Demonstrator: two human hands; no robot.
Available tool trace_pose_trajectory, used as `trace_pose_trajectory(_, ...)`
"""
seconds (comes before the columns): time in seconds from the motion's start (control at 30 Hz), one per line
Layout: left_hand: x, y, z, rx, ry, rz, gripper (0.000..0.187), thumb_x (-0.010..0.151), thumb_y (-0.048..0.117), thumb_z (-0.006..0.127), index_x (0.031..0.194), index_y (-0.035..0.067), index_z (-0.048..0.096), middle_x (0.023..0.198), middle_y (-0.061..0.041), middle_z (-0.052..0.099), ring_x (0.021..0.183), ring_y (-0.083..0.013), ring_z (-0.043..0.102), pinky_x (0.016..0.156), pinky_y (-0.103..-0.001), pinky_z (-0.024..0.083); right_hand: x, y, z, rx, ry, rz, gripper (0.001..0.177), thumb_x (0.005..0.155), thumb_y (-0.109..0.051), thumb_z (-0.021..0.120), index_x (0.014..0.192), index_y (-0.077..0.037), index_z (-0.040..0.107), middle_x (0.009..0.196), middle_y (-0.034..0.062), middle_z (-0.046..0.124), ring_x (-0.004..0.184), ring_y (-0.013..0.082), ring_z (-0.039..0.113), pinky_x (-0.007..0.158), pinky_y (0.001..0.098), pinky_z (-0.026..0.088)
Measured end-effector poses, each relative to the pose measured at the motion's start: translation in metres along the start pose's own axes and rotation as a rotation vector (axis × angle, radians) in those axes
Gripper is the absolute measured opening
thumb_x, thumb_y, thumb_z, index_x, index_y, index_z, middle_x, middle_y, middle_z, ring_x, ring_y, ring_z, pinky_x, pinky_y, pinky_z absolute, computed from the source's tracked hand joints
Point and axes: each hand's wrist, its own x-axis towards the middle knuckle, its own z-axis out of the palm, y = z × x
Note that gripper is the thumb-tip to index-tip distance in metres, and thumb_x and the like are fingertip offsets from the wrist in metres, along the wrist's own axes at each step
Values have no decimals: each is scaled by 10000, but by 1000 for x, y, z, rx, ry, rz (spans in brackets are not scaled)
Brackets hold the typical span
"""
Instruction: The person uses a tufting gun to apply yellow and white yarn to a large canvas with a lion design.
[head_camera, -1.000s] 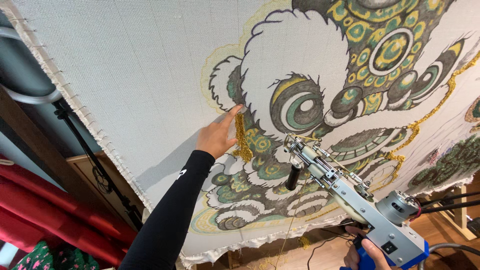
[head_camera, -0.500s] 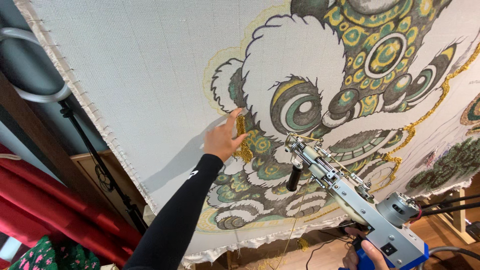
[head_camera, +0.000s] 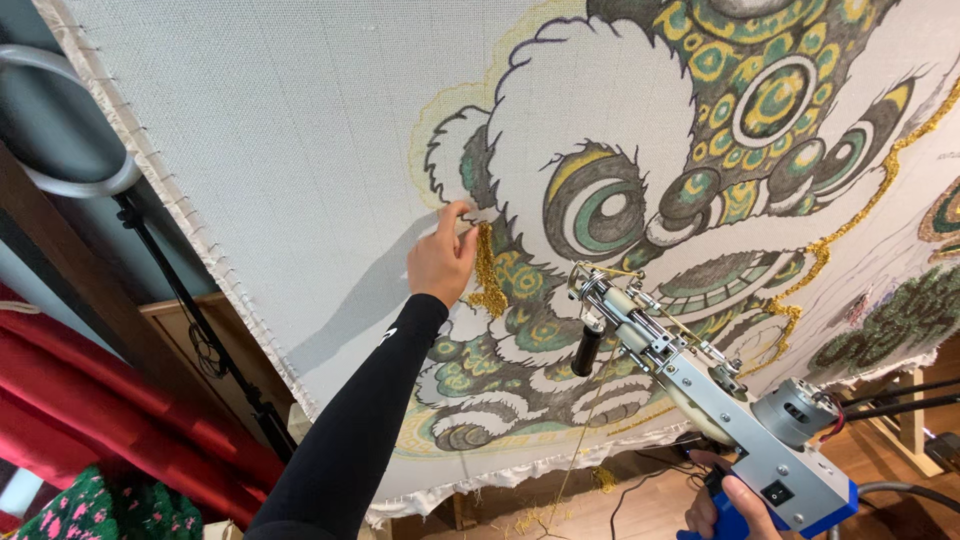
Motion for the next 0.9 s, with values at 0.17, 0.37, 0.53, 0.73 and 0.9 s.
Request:
trace_pose_trajectory(0.17,-22,-16,-2,-87,19,47,373,960,236,690,1313,211,574,564,-12,553,477,-231,589,477,-410,439,-1,-2,1,11,-81,-62,647,872,-338,579,1361,84,527,531,136,452,452,252,460,532,420,404)
trace_pose_trajectory(0.37,-70,-44,11,-113,-80,-48,288,941,263,721,1204,199,623,782,7,721,650,-179,715,586,-344,547,-7,-1,10,30,-35,-50,673,867,-356,589,1374,81,518,536,121,429,453,233,433,511,401,349)
trace_pose_trajectory(0.53,-96,-53,19,-120,-129,-36,341,875,270,753,1189,199,643,962,4,756,726,-184,744,656,-351,570,-16,-8,25,33,-11,-46,677,855,-349,593,1368,88,520,546,107,415,470,221,425,520,393,354)
trace_pose_trajectory(0.73,-99,-52,13,29,-301,-72,440,878,320,758,1291,226,637,902,3,744,727,-257,706,656,-433,529,-21,-8,35,0,68,-27,665,848,-335,583,1356,91,525,543,114,404,469,231,420,497,395,334)
trace_pose_trajectory(0.9,-113,-43,15,-73,-449,-88,636,805,574,775,1331,243,638,907,1,738,771,-211,707,693,-384,555,-17,-2,36,22,-15,-22,656,843,-331,590,1335,100,532,534,122,426,459,235,437,499,392,357)
